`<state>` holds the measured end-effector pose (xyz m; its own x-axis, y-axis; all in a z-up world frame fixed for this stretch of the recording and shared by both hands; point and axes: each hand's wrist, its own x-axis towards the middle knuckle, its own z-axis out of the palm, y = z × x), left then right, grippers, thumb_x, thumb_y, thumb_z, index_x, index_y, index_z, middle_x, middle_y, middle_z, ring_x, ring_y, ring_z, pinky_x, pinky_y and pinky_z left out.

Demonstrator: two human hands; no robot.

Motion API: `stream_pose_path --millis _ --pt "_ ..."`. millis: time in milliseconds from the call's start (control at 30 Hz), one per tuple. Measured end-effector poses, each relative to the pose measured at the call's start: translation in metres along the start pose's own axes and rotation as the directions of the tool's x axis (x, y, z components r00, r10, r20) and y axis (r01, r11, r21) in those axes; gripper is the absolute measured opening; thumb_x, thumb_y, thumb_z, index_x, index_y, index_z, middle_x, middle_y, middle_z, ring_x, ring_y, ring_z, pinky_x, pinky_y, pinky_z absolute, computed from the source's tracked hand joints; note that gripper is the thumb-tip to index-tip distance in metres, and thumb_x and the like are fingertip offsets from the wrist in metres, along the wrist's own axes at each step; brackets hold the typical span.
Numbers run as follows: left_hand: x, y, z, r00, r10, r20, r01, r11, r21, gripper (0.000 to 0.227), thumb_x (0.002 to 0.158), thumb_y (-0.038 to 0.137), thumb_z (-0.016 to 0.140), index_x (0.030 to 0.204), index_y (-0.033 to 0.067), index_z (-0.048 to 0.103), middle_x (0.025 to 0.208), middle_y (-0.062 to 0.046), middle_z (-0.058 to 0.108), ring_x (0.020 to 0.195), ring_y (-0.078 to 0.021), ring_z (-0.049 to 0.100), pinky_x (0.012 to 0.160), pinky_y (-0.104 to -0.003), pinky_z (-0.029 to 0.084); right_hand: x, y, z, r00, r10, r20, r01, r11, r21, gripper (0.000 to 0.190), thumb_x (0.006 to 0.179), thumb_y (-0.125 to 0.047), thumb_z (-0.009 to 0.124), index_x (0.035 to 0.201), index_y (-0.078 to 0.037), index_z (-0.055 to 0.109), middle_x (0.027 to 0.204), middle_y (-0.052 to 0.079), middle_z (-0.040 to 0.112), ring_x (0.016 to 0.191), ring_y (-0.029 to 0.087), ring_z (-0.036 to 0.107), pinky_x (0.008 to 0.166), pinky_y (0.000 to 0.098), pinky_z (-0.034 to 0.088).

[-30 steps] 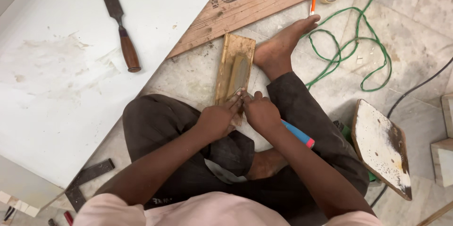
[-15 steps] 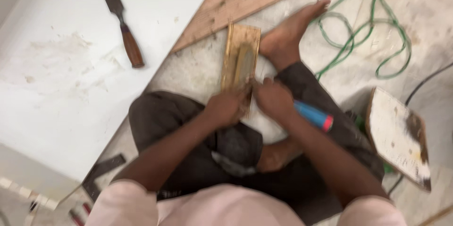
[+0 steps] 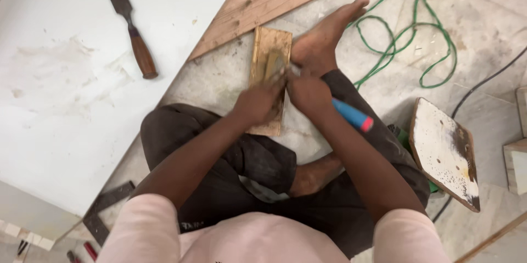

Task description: The person sits on the floor and sharpens a chisel blade on a wooden sharpening stone. They repeatedly rub the blade against the stone, occasionally pausing to inspect the edge with their fingers. The task involves consistent hand movements to maintain the tool's sharpness.

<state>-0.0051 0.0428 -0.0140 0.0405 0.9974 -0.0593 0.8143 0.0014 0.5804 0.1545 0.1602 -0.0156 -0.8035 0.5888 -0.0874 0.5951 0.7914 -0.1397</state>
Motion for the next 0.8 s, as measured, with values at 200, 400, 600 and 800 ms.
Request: stream_pose_path --millis 200,400,600,800 --pt "-0.032 0.017 -0.007 0.966 -0.138 0.218 0.148 0.989 -0.029 0.086 0.089 0.029 0.066 0.165 0.0129 0.030 0.132 -0.019 0.065 0.105 -0.0410 0.068 0.085 -0.052 0.056 -0.022 -0.007 0.014 0.984 -0.048 0.171 0.060 0.996 -0.070 0.025 0.097 -0.018 0.054 0.114 -0.014 0.072 0.091 0.020 0.069 0.073 0.034 0.072 0.062 0.0483 0.058" --pt "-0.006 0.006 -0.001 0.932 -0.217 0.291 0.212 0.976 0.048 0.057 0.105 0.034 0.057 0.158 0.0153 0.048 0.132 -0.017 0.072 0.110 -0.0370 0.071 0.088 -0.051 0.057 -0.007 0.001 0.012 0.990 0.027 0.140 -0.023 0.999 -0.028 0.026 0.099 -0.021 0.054 0.115 -0.011 0.071 0.095 0.022 0.068 0.072 0.036 0.071 0.059 0.0492 0.058" --pt "-0.020 0.006 -0.007 0.995 -0.023 0.100 0.025 1.000 -0.017 0.084 0.081 0.026 0.069 0.157 0.0089 0.038 0.143 -0.016 0.057 0.104 -0.0393 0.068 0.080 -0.051 0.057 -0.007 0.002 0.018 0.982 -0.038 0.187 0.050 0.997 -0.064 0.021 0.098 -0.022 0.055 0.101 -0.010 0.072 0.097 0.019 0.068 0.082 0.035 0.072 0.068 0.0490 0.059" --pt "-0.013 0.007 0.007 0.955 -0.175 0.241 0.148 0.981 0.127 0.066 0.100 0.034 0.060 0.159 0.0101 0.042 0.126 -0.017 0.067 0.100 -0.0384 0.070 0.079 -0.051 0.057 -0.011 0.000 0.013 0.995 -0.063 0.075 0.064 0.998 -0.013 0.023 0.096 -0.021 0.054 0.108 -0.011 0.071 0.089 0.019 0.068 0.076 0.036 0.071 0.062 0.0495 0.058"
